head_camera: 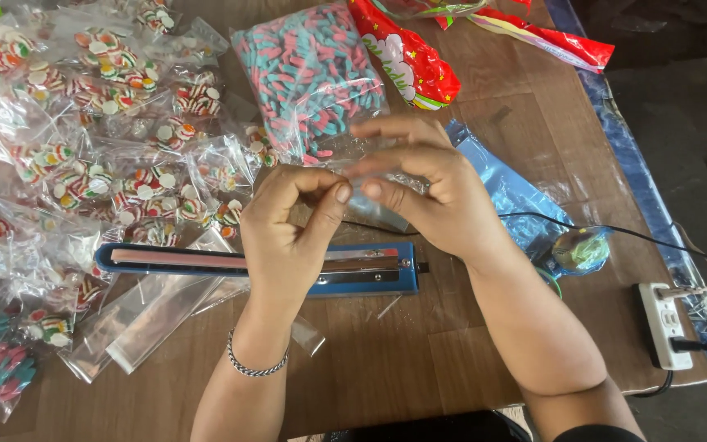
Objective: The person is manually placing small candies into plastic bags and then using a heat sealer to close the bags.
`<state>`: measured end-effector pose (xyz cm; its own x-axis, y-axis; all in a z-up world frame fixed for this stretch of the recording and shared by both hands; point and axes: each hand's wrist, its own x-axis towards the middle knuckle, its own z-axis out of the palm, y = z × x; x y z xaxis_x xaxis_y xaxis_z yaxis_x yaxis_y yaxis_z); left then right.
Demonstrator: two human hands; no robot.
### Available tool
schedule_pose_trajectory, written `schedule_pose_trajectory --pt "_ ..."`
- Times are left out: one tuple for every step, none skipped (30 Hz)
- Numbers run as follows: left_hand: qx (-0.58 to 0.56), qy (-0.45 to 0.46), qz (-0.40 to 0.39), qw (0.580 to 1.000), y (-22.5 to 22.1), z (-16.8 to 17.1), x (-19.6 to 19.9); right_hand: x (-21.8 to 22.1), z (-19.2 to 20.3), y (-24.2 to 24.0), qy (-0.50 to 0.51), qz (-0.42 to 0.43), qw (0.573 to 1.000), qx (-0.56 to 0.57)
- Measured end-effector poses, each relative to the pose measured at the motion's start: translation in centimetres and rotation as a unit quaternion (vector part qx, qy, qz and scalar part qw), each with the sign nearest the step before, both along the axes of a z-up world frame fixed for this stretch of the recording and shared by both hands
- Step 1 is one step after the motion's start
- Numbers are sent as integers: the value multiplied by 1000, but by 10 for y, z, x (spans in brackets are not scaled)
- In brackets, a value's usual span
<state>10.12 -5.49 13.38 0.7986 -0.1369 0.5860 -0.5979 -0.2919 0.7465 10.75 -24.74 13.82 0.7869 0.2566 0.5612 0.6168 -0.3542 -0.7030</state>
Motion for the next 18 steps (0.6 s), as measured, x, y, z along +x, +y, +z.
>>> schedule_pose_trajectory --pt "-3 4 -1 1000 0 -1 1 2 -5 1 0 -13 1000 8" --pt "-2 5 -1 1000 -1 -2 4 5 -9 2 1 -12 1000 8" --pt "-10 -2 -8 1000 -2 -4 6 7 -14 4 0 -26 999 43" --pt "-18 -10 -15 1000 -3 -5 8 9 -19 5 0 -40 996 77" --pt "-19 -9 -17 1000 -2 0 6 12 -25 6 1 -42 996 76" --pt "-1 -10 -4 1000 -1 5 4 15 -30 6 -28 -53 996 66" --pt "17 -13 8 1000 -1 11 2 18 -35 7 -58 -65 995 56" --pt "16 -14 4 1000 2 11 2 17 -40 7 -59 -68 994 56" --pt "24 -13 16 999 5 11 2 17 -46 7 -55 -70 995 53" --pt "33 -12 27 999 8 11 2 16 -51 8 -51 -72 995 51" --pt "33 -13 28 999 7 12 2 17 -54 8 -51 -71 995 51" --pt "45 -11 16 999 7 13 2 18 -58 8 -34 -63 997 34" --pt "57 -8 6 998 8 14 2 18 -61 9 -15 -53 998 17" --pt "57 -7 7 998 7 10 3 17 -57 10 -15 -51 998 18" --pt "68 6 -4 998 6 7 4 16 -53 11 3 -28 999 34" --pt "79 20 -16 997 5 3 5 14 -49 11 22 -5 998 50" --pt "79 20 -17 997 5 1 6 13 -44 11 22 -6 998 50" --pt "75 16 -5 997 6 -1 7 11 -39 12 34 14 998 59"
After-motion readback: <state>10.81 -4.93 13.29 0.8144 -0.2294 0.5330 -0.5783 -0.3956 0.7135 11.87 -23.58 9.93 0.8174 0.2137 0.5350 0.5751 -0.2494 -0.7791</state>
